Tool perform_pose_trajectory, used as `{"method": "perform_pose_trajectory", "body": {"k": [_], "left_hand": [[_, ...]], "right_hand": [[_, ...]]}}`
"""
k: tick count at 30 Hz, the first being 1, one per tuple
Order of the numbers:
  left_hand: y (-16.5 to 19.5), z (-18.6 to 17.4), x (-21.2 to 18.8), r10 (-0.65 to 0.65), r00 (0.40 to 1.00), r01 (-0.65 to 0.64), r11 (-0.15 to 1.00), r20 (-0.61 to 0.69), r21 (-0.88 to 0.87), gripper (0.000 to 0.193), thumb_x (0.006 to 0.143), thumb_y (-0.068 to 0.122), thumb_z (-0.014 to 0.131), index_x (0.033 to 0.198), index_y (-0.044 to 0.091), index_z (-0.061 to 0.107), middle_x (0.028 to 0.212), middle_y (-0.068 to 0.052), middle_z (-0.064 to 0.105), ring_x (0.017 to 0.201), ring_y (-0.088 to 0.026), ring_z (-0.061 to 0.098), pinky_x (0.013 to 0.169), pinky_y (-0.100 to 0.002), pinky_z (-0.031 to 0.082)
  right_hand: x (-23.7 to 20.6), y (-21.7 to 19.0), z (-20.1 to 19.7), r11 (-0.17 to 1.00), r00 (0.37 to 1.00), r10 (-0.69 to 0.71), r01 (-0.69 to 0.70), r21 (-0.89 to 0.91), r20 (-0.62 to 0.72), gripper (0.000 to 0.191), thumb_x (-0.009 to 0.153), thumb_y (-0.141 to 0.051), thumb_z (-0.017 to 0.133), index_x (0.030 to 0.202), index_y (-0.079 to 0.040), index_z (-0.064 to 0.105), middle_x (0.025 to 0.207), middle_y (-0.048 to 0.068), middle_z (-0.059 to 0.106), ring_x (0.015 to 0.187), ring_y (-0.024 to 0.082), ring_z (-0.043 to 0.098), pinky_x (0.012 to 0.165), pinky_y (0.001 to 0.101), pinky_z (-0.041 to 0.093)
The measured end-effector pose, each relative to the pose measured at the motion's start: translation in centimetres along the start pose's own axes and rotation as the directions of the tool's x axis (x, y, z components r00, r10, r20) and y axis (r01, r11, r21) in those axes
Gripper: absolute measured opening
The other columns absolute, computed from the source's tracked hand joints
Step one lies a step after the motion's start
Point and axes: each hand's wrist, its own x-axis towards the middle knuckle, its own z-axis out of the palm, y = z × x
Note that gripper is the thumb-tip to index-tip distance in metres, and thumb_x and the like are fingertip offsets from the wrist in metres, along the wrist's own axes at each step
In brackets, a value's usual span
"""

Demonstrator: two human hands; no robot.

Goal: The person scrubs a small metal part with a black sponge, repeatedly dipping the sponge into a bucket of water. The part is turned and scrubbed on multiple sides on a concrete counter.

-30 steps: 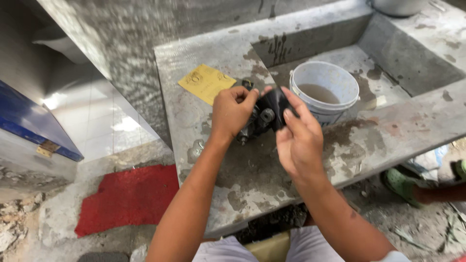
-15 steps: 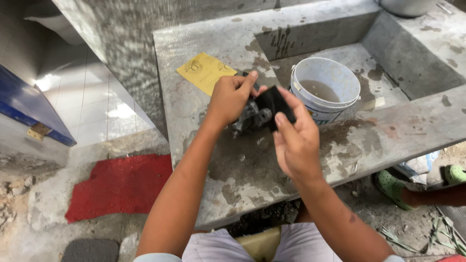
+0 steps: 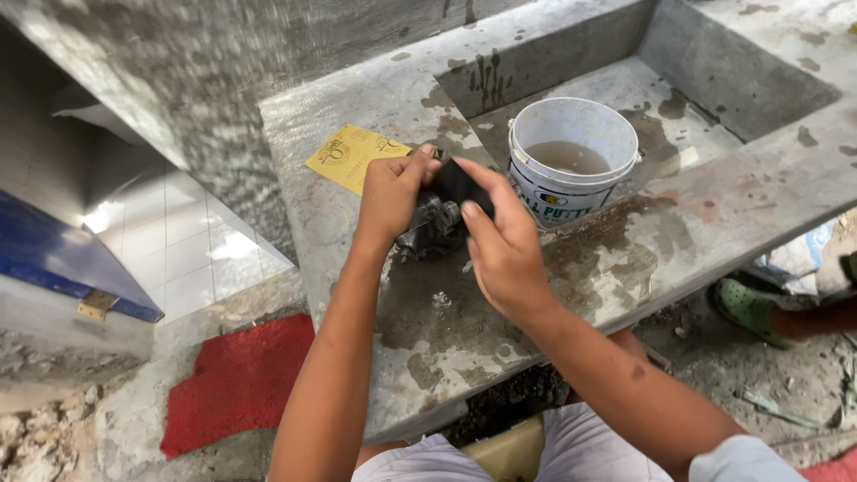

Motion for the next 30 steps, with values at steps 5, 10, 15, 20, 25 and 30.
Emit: {"method": "perform_pose_trajectory", "body": {"k": [5,10,15,20,25,30], "left_hand": [[-0.7,0.1,-0.5,-0.046,0.999,0.046,0.998,0.001,-0.030,0.054,0.100,0.038,0.064,0.069,-0.004,0.072,0.064,-0.005,0.067,0.058,-0.009,0.056,0.057,-0.029,0.045],[-1.2,-0.1,0.6,0.022,0.998,-0.026,0.997,-0.058,-0.077,0.057,0.101,0.040,0.059,0.066,-0.003,0.073,0.063,-0.006,0.071,0.060,-0.010,0.063,0.062,-0.026,0.051],[-1.4,0.1,0.5,-0.065,0.998,0.060,0.984,-0.022,-0.167,0.065,0.102,0.046,0.050,0.064,-0.001,0.074,0.061,-0.009,0.071,0.054,-0.013,0.064,0.059,-0.026,0.053],[-0.8,0.2,0.4,0.040,0.996,-0.050,0.991,-0.084,-0.122,0.063,0.106,0.044,0.055,0.066,-0.003,0.068,0.065,-0.008,0.065,0.062,-0.012,0.058,0.058,-0.028,0.046],[-1.1,0.2,0.3,0.020,0.998,-0.024,0.997,-0.056,-0.073,0.059,0.101,0.041,0.059,0.064,-0.003,0.072,0.061,-0.007,0.069,0.055,-0.012,0.060,0.056,-0.026,0.048],[-1.9,-0.2,0.6,0.336,0.942,-0.334,0.921,-0.024,-0.201,0.064,0.106,0.042,0.056,0.067,-0.005,0.071,0.092,-0.008,0.079,0.083,-0.012,0.074,0.071,-0.028,0.055]], "right_hand": [[-0.1,-0.5,1.0,0.988,0.993,0.097,-0.088,0.124,-0.064,0.046,0.104,0.002,0.046,0.149,0.001,0.043,0.132,0.007,0.058,0.105,0.002,0.056,0.089,0.0165,0.047],[0.3,0.6,0.4,0.996,0.998,0.046,-0.042,0.078,-0.045,0.047,0.102,0.003,0.043,0.148,0.003,0.041,0.139,0.010,0.057,0.118,0.008,0.055,0.101,0.0217,0.043],[0.2,1.3,0.1,0.990,0.998,0.016,-0.008,0.140,-0.056,0.050,0.109,0.005,0.043,0.158,0.004,0.039,0.146,0.012,0.054,0.128,0.015,0.054,0.107,0.0290,0.042],[1.1,1.3,0.2,0.991,0.999,-0.038,0.035,0.130,0.020,0.047,0.108,0.006,0.041,0.155,0.006,0.041,0.146,0.015,0.056,0.135,0.017,0.055,0.118,0.0306,0.043],[0.4,2.0,-0.7,0.992,0.996,-0.078,0.073,0.104,0.037,0.046,0.108,0.003,0.041,0.154,0.002,0.040,0.149,0.013,0.054,0.137,0.016,0.054,0.119,0.0309,0.044],[1.0,4.1,-2.7,0.994,0.994,-0.104,0.103,0.024,0.032,0.045,0.110,0.000,0.048,0.155,0.002,0.043,0.127,0.003,0.060,0.105,0.006,0.057,0.093,0.0212,0.048]]}}
